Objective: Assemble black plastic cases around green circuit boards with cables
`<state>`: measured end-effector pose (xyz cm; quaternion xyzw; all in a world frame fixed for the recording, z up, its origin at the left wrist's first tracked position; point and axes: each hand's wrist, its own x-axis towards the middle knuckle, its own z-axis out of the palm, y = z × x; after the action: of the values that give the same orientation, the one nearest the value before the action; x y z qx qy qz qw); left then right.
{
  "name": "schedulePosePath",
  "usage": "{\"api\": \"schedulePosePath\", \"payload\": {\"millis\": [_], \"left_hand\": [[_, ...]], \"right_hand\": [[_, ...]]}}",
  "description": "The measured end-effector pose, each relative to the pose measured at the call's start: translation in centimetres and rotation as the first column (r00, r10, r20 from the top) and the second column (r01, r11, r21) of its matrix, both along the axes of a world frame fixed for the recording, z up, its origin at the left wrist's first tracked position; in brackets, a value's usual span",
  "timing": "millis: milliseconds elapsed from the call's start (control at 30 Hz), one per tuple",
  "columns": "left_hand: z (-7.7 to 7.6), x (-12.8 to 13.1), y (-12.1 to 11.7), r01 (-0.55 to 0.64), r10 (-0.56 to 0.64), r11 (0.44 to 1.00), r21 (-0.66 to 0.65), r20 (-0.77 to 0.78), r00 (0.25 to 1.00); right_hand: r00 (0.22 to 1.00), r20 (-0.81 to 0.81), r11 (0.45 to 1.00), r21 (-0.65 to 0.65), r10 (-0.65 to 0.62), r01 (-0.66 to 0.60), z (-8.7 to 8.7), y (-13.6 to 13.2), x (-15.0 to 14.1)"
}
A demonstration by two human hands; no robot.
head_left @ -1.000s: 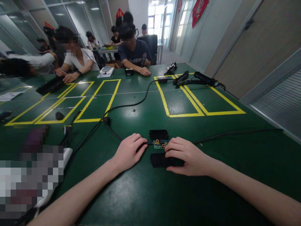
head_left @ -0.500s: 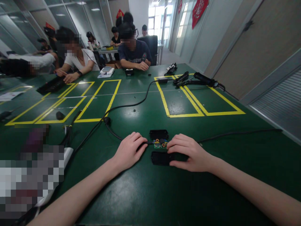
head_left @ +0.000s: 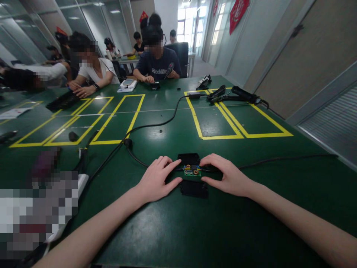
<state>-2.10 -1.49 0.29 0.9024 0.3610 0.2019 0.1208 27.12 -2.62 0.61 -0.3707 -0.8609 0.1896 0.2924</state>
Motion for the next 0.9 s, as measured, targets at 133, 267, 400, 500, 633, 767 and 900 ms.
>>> {"api": "schedulePosePath", "payload": {"millis": [133,267,400,500,633,767,900], "left_hand": [[-0.18,-0.04,0.01,-0.005,0.005,1.0,-0.009,0.001,1.0],[-0.2,-0.03,0.06,-0.01,0.01,1.0,-0.011,0.001,1.0],[-0.27,-0.06,0.14,-0.025,0.025,1.0,-0.009,0.001,1.0],[-0.3,-0.05,0.17,-0.025,0.025,1.0,-0.005,0.001,1.0],[-0.27,0.02,0.19,-0.024,0.024,1.0,-0.006,-0.002,1.0],[-0.15,0.07,0.2,-0.029,0.029,0.999,-0.017,0.002,1.0],[-0.06,0.04,0.21,-0.023,0.023,1.0,-0.018,0.004,1.0]], "right_hand": [[1.0,-0.01,1.0,0.005,0.015,-0.015,-0.07,0.08,0.04],[1.0,-0.004,1.0,0.015,0.014,-0.014,-0.22,0.08,0.08],[1.0,0.013,0.999,0.025,-0.023,0.023,-0.17,-0.03,0.24],[0.999,0.039,0.999,0.029,-0.029,0.028,-0.18,-0.02,0.33],[0.998,0.051,0.999,0.02,-0.038,0.037,-0.32,0.09,0.28],[0.998,0.047,0.999,0.02,-0.046,0.045,-0.32,0.13,0.17],[0.998,0.046,0.999,0.025,-0.043,0.042,-0.4,0.2,0.17]]}}
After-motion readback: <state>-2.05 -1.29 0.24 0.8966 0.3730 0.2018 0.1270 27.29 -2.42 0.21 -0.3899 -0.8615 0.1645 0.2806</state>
